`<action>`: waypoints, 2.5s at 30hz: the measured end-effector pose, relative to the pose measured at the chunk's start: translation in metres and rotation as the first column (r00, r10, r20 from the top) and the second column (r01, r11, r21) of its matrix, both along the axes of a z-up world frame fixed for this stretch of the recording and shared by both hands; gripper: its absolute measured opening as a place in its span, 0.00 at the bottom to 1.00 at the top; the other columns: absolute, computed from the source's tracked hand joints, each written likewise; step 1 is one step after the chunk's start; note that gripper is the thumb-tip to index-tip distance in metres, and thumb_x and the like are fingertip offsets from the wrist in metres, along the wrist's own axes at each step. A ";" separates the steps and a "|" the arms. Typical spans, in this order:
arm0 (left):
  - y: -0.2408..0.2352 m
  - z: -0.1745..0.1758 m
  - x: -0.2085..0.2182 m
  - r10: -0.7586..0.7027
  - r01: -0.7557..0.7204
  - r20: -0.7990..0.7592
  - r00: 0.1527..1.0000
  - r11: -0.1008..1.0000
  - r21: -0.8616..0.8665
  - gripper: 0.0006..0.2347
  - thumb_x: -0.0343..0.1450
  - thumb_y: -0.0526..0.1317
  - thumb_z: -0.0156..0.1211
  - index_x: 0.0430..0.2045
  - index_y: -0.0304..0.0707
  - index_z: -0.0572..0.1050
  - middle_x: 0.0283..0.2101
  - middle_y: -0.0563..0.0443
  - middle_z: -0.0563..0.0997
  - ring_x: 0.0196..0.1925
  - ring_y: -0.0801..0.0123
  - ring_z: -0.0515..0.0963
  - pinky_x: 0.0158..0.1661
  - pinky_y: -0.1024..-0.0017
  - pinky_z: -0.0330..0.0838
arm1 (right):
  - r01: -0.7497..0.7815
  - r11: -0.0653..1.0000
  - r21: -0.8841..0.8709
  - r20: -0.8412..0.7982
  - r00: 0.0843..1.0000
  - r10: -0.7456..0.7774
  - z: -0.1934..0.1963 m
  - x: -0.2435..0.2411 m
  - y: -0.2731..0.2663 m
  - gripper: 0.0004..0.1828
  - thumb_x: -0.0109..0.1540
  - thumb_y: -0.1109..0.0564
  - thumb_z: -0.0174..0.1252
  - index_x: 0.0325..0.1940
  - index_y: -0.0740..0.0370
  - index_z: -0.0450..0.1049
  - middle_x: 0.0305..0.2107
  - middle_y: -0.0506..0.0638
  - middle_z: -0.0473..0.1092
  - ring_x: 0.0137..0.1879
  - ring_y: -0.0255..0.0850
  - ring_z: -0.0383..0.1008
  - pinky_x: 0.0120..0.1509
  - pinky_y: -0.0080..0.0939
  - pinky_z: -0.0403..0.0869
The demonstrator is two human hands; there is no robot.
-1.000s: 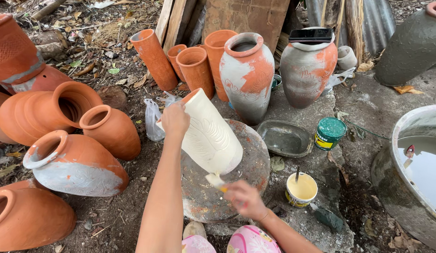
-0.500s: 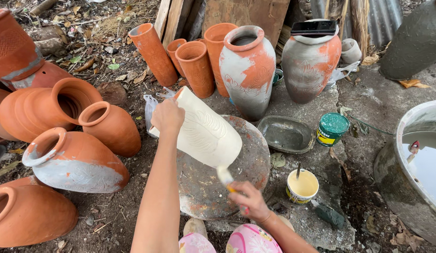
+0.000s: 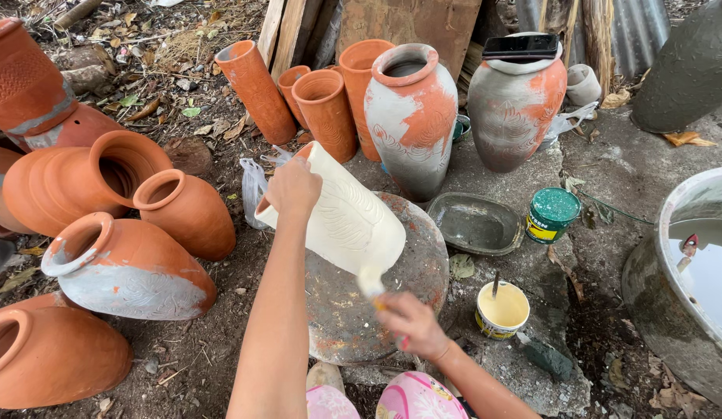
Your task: The person applies a white coating to the exterior and interior of a clay pot using a brush, rotating the pot on a stand to cover all sides.
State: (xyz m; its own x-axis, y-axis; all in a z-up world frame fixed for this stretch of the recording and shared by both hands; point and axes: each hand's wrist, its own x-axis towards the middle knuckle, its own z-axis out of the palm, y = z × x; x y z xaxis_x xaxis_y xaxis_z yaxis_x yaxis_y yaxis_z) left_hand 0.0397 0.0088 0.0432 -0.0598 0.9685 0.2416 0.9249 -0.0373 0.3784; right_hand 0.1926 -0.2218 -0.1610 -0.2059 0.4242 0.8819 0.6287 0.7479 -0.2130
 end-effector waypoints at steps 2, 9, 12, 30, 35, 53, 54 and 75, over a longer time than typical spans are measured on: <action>0.000 0.002 0.004 -0.009 0.008 0.025 1.000 1.000 0.005 0.10 0.70 0.40 0.56 0.41 0.45 0.81 0.42 0.38 0.83 0.47 0.44 0.82 0.44 0.52 0.74 | -0.042 0.990 -0.135 -0.053 0.998 0.035 0.000 0.000 0.003 0.16 0.51 0.68 0.59 0.41 0.56 0.79 0.45 0.51 0.77 0.47 0.43 0.78 0.49 0.40 0.80; -0.007 -0.002 -0.003 -0.030 0.029 0.053 0.998 1.000 0.008 0.09 0.72 0.40 0.54 0.39 0.44 0.81 0.41 0.40 0.84 0.46 0.45 0.82 0.43 0.50 0.73 | -0.109 0.926 -0.360 -0.740 0.638 -0.213 0.040 0.052 0.054 0.10 0.60 0.66 0.64 0.45 0.61 0.78 0.42 0.53 0.77 0.42 0.39 0.77 0.43 0.36 0.76; -0.006 -0.004 0.003 -0.017 0.016 0.062 0.998 1.000 0.014 0.09 0.72 0.40 0.54 0.38 0.43 0.81 0.41 0.40 0.83 0.46 0.46 0.82 0.43 0.51 0.73 | 0.131 0.991 -0.040 -0.257 0.957 -0.137 0.052 0.026 0.040 0.11 0.56 0.69 0.63 0.38 0.57 0.75 0.38 0.47 0.75 0.45 0.40 0.77 0.46 0.38 0.78; -0.008 -0.005 -0.006 -0.112 0.109 0.065 0.992 0.993 0.047 0.09 0.72 0.39 0.53 0.36 0.40 0.81 0.40 0.39 0.84 0.46 0.44 0.81 0.44 0.50 0.72 | 0.031 0.999 -0.035 -0.060 0.998 -0.033 0.064 -0.007 0.022 0.09 0.54 0.68 0.61 0.36 0.60 0.75 0.44 0.55 0.78 0.48 0.45 0.78 0.45 0.39 0.80; -0.006 -0.009 -0.039 -0.236 0.231 0.031 0.971 0.965 0.120 0.09 0.72 0.37 0.52 0.40 0.40 0.81 0.40 0.35 0.83 0.46 0.40 0.80 0.45 0.48 0.71 | -0.165 0.917 -0.364 -0.357 0.934 0.026 0.052 -0.013 0.018 0.06 0.59 0.64 0.63 0.39 0.57 0.79 0.41 0.53 0.78 0.46 0.41 0.78 0.47 0.40 0.79; 0.003 -0.016 -0.097 -0.541 0.526 0.149 0.828 0.841 0.131 0.17 0.69 0.28 0.50 0.50 0.39 0.79 0.44 0.31 0.83 0.47 0.44 0.82 0.48 0.60 0.74 | -0.338 0.787 -0.516 -0.575 0.818 -0.025 0.087 0.025 0.039 0.07 0.57 0.63 0.67 0.39 0.58 0.80 0.38 0.51 0.79 0.44 0.38 0.79 0.49 0.36 0.78; 0.002 -0.014 -0.101 -0.529 0.523 0.172 0.831 0.848 0.084 0.18 0.69 0.27 0.49 0.51 0.40 0.79 0.43 0.32 0.83 0.46 0.46 0.83 0.48 0.61 0.74 | -0.406 0.741 -0.535 -0.695 0.710 -0.112 0.103 0.033 0.056 0.09 0.57 0.62 0.67 0.42 0.58 0.81 0.39 0.50 0.79 0.44 0.37 0.79 0.49 0.35 0.78; -0.001 -0.021 -0.139 -0.567 0.567 0.264 0.780 0.819 0.082 0.17 0.70 0.24 0.45 0.45 0.39 0.79 0.53 0.32 0.81 0.71 0.49 0.66 0.64 0.68 0.60 | -0.401 0.864 -0.305 -0.641 0.757 0.126 0.146 0.037 0.084 0.08 0.58 0.70 0.63 0.41 0.65 0.78 0.42 0.52 0.76 0.49 0.38 0.77 0.52 0.38 0.76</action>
